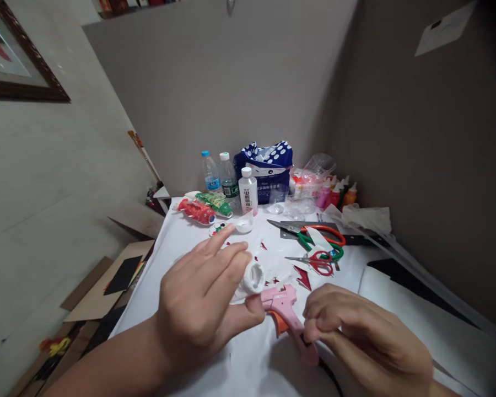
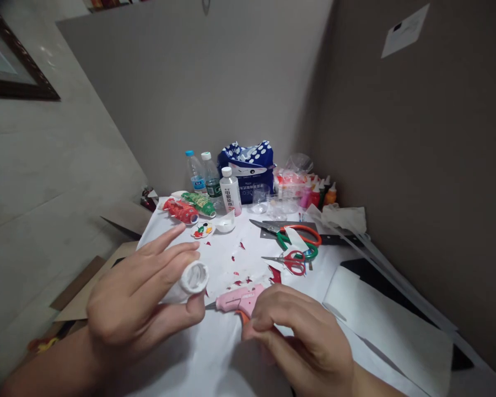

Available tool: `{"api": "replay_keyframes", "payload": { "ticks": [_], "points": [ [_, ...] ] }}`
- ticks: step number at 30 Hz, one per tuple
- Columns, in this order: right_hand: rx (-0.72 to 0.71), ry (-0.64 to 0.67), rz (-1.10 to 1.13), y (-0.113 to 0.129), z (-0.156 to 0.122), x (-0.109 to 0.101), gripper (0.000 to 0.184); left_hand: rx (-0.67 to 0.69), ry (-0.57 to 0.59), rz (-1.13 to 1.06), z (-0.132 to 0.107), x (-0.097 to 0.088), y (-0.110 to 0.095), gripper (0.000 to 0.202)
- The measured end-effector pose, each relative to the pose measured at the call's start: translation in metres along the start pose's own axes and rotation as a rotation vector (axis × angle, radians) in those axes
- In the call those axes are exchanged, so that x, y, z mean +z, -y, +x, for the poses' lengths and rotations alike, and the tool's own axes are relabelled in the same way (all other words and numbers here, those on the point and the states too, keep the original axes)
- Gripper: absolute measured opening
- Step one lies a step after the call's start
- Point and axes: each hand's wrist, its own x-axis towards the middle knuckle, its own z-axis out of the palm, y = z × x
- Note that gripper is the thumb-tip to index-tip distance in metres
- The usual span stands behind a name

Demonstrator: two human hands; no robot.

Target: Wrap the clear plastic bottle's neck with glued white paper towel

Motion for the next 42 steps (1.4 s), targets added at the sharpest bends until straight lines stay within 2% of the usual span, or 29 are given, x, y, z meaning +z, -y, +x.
{"api": "replay_keyframes", "payload": {
  "ticks": [6,12,17,18,20,22,23,27,30,36,40,42],
  "points": [
    [0.028,0.031,0.034,0.002,0.005,-0.002,0.023,-0.054,-0.046,-0.033,-0.002,-0.009,0.008,0.032],
    [0.004,0.008,0.020,0.001,0.008,0.001,0.018,-0.238,-0.116,-0.140,-0.001,-0.025,0.009,0.032],
    [0.090,-0.026,0.069,-0.001,0.003,0.003,0.018,-0.419,-0.219,-0.306,-0.001,-0.038,0.010,0.027],
    [0.127,-0.021,0.064,-0.002,0.002,0.004,0.017,-0.453,-0.223,-0.357,-0.001,-0.040,0.012,0.028],
    [0.224,-0.035,0.045,-0.004,-0.001,0.005,0.026,-0.497,-0.189,-0.474,-0.002,-0.042,0.015,0.028],
    [0.287,-0.096,0.060,-0.006,-0.003,0.007,0.036,-0.530,-0.126,-0.585,-0.003,-0.043,0.019,0.028],
    [0.300,-0.134,0.081,-0.007,-0.004,0.009,0.035,-0.546,-0.100,-0.632,-0.004,-0.043,0.020,0.028],
    [0.345,-0.233,0.161,-0.012,-0.001,0.013,0.018,-0.618,-0.045,-0.773,-0.006,-0.041,0.024,0.029],
    [0.420,-0.246,0.218,-0.015,0.002,0.014,0.018,-0.657,0.000,-0.900,-0.008,-0.035,0.025,0.028],
    [0.692,-0.284,0.456,-0.009,0.003,0.016,0.020,-0.733,0.083,-1.147,-0.003,-0.011,0.024,0.028],
    [0.725,-0.339,0.499,-0.003,0.003,0.019,0.017,-0.793,0.043,-1.201,-0.001,-0.003,0.023,0.029],
    [0.713,-0.349,0.494,-0.003,0.004,0.019,0.016,-0.859,0.069,-1.237,-0.002,-0.003,0.024,0.029]
  ]
}}
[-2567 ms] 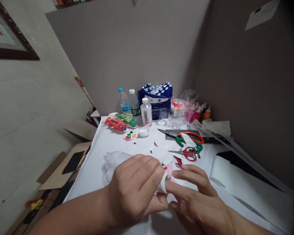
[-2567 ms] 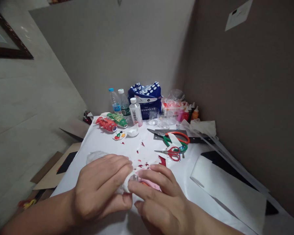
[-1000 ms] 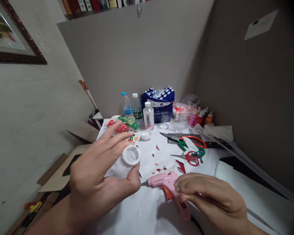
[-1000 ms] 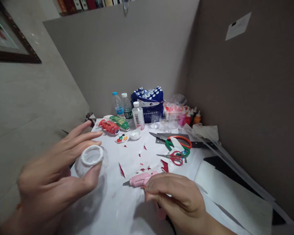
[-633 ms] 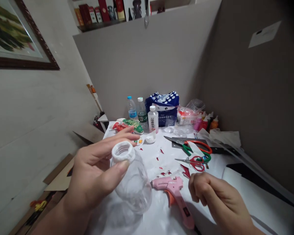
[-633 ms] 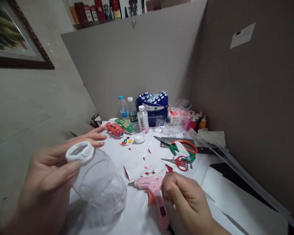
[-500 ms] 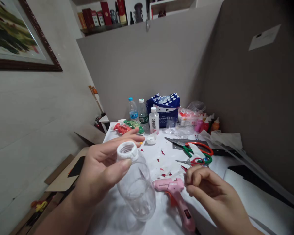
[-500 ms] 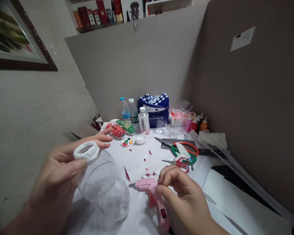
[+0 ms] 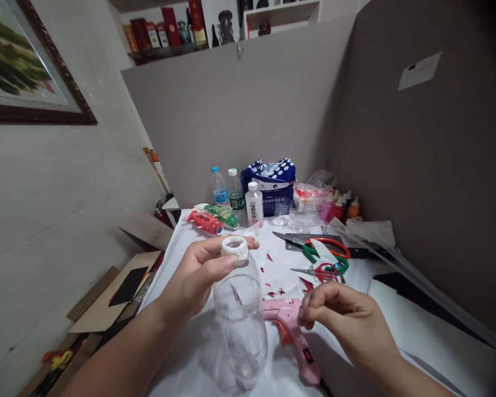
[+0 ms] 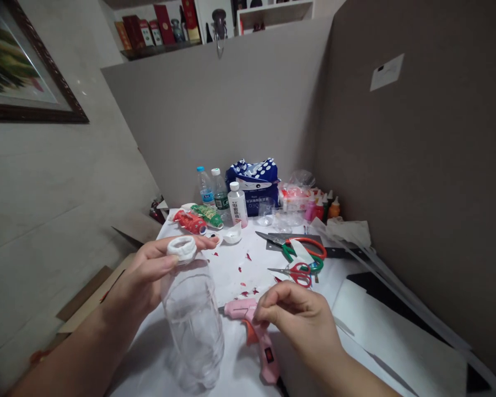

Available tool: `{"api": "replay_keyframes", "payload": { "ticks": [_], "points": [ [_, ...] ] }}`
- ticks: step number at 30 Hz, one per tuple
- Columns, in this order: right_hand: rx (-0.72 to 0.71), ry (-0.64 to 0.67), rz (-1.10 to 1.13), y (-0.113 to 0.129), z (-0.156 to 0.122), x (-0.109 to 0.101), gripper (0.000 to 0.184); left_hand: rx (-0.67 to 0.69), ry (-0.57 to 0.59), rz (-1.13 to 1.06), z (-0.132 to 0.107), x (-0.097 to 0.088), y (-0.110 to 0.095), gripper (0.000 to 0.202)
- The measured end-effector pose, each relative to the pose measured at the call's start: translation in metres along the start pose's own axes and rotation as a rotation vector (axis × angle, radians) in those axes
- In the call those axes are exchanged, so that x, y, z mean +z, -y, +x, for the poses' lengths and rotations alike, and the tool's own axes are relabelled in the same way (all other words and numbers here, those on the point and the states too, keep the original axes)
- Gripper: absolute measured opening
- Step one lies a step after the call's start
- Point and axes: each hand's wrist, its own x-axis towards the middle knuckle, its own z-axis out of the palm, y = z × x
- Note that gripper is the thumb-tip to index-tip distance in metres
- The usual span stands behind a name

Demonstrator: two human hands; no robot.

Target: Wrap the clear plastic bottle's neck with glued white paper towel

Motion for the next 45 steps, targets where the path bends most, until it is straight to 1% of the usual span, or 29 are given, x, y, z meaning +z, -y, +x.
{"api": "replay_keyframes", "payload": {
  "ticks": [2,4,9,13,15,18,21,23,25,27,30,33,35,36,40,42,45],
  "points": [
    [-0.009,0.001,-0.006,-0.002,0.002,-0.002,0.015,-0.091,0.023,-0.028,-0.001,-0.002,0.001,0.032],
    [-0.014,0.016,-0.006,-0.005,0.004,-0.005,0.015,-0.143,0.082,-0.035,-0.001,-0.003,0.002,0.036],
    [-0.035,0.056,0.028,-0.011,0.009,-0.011,0.013,-0.169,0.242,0.014,0.001,-0.003,-0.005,0.043],
    [-0.047,0.079,0.051,-0.011,0.008,-0.011,0.012,-0.180,0.446,0.146,0.003,-0.008,-0.016,0.046],
    [-0.046,0.097,0.053,-0.009,0.006,-0.008,0.012,-0.183,0.519,0.187,0.003,-0.011,-0.019,0.042],
    [-0.030,0.132,0.037,-0.007,0.003,-0.004,0.013,-0.205,0.547,0.239,-0.002,-0.012,-0.021,0.038],
    [-0.005,0.173,0.001,-0.008,0.001,-0.001,0.012,-0.233,0.547,0.333,-0.008,-0.011,-0.023,0.048],
    [0.006,0.197,-0.033,-0.011,0.001,0.000,0.011,-0.241,0.546,0.379,-0.010,-0.011,-0.024,0.050],
    [0.009,0.225,-0.069,-0.014,0.000,-0.001,0.011,-0.248,0.528,0.414,-0.010,-0.011,-0.024,0.049],
    [0.013,0.275,-0.104,-0.016,-0.001,-0.002,0.014,-0.247,0.479,0.437,-0.008,-0.014,-0.023,0.052],
    [0.043,0.363,-0.144,-0.017,-0.002,-0.004,0.025,-0.231,0.355,0.450,-0.004,-0.023,-0.018,0.057],
    [0.053,0.404,-0.183,-0.019,-0.002,-0.005,0.033,-0.201,0.221,0.431,0.000,-0.034,-0.014,0.052],
    [0.023,0.393,-0.210,-0.021,-0.001,-0.005,0.035,-0.176,0.145,0.390,0.002,-0.040,-0.013,0.046],
    [0.003,0.375,-0.221,-0.022,0.001,-0.005,0.033,-0.158,0.111,0.363,0.003,-0.043,-0.013,0.042],
    [-0.068,0.293,-0.243,-0.025,0.007,-0.003,0.016,-0.061,0.002,0.256,0.004,-0.050,-0.015,0.033],
    [-0.069,0.279,-0.249,-0.025,0.008,-0.003,0.014,-0.045,-0.060,0.231,0.004,-0.051,-0.018,0.031],
    [-0.034,0.282,-0.254,-0.026,0.007,-0.002,0.017,-0.059,-0.178,0.217,0.004,-0.048,-0.023,0.029]
  ]
}}
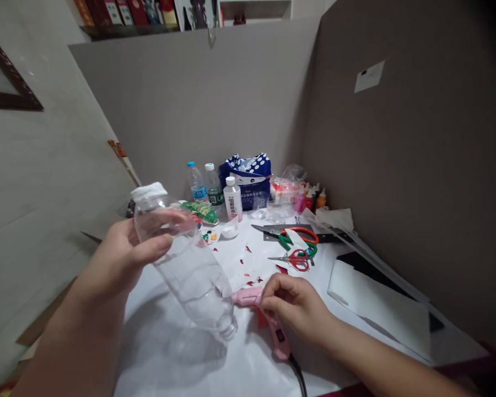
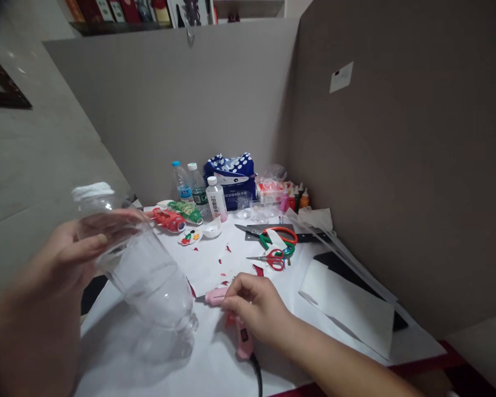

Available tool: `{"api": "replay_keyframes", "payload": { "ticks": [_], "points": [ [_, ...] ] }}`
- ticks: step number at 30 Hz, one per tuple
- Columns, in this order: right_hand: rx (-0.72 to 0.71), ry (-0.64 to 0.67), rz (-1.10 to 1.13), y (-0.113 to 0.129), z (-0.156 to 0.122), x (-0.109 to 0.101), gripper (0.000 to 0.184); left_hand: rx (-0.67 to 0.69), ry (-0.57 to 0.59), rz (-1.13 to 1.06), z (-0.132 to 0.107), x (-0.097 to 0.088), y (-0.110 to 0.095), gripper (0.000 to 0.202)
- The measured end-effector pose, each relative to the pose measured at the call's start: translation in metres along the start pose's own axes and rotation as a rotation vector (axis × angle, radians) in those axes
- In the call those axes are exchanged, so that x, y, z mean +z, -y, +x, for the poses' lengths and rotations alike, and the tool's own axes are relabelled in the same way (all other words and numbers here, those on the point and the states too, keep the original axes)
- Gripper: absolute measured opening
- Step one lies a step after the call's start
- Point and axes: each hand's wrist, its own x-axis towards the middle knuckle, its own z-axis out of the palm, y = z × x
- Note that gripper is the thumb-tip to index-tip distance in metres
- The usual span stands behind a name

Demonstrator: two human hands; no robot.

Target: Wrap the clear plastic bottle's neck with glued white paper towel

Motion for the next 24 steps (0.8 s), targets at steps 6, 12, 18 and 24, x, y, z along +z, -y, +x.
{"api": "replay_keyframes", "payload": {
  "ticks": [6,12,18,24],
  "points": [
    [-0.051,0.003,-0.121,0.005,-0.003,0.001,0.018,-0.026,-0.235,-0.055,0.001,0.008,-0.014,0.023],
    [-0.186,0.190,-0.322,0.020,-0.005,-0.010,0.020,-0.024,-0.308,-0.043,0.003,0.004,-0.016,0.027],
    [-0.190,0.403,-0.460,0.032,-0.032,-0.011,0.018,-0.072,-0.406,0.027,0.012,-0.006,-0.011,0.035],
    [-0.136,0.225,-0.424,0.027,-0.058,-0.028,0.016,-0.213,-0.291,0.153,0.031,-0.023,0.006,0.034]
  ]
}}
